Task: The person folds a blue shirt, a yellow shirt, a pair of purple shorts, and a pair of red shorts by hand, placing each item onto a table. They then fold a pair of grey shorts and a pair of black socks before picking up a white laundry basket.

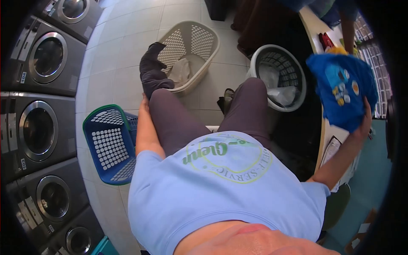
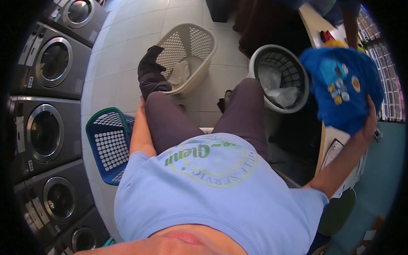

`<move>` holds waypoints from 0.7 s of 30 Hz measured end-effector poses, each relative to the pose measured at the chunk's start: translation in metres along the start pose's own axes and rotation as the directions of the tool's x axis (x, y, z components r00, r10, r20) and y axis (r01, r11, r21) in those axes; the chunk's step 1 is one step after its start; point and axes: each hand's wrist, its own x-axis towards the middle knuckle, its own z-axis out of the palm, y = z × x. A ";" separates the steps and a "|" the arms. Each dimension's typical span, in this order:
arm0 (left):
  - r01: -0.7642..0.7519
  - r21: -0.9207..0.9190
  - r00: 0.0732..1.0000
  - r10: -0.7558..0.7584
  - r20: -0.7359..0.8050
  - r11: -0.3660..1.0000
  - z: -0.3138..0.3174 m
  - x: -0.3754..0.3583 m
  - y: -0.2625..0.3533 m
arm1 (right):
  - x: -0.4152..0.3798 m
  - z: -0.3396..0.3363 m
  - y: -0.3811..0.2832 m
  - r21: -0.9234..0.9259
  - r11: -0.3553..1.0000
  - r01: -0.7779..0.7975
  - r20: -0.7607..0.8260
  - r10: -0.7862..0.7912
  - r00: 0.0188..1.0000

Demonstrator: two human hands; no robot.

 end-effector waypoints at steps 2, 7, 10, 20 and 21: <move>-0.017 -0.108 0.999 0.021 0.038 0.994 0.002 0.014 0.006 | -0.020 -0.003 0.003 -0.013 0.992 -0.126 0.021 0.126 0.992; -0.056 -0.323 0.989 0.097 0.114 0.945 0.009 0.049 0.022 | -0.041 -0.018 0.028 -0.021 0.948 -0.318 0.014 0.319 0.948; -0.070 -0.446 0.968 0.169 0.187 0.892 0.005 0.085 0.044 | -0.040 -0.008 0.046 0.037 0.937 -0.347 -0.003 0.347 0.938; -0.282 -0.518 0.529 0.582 0.618 0.807 0.030 -0.062 0.112 | 0.119 0.119 0.054 -0.180 0.966 -0.186 0.343 0.240 0.908; -0.178 -0.506 0.321 0.535 0.781 0.844 0.026 -0.079 0.113 | 0.116 0.149 0.049 -0.223 0.954 -0.199 0.414 0.278 0.867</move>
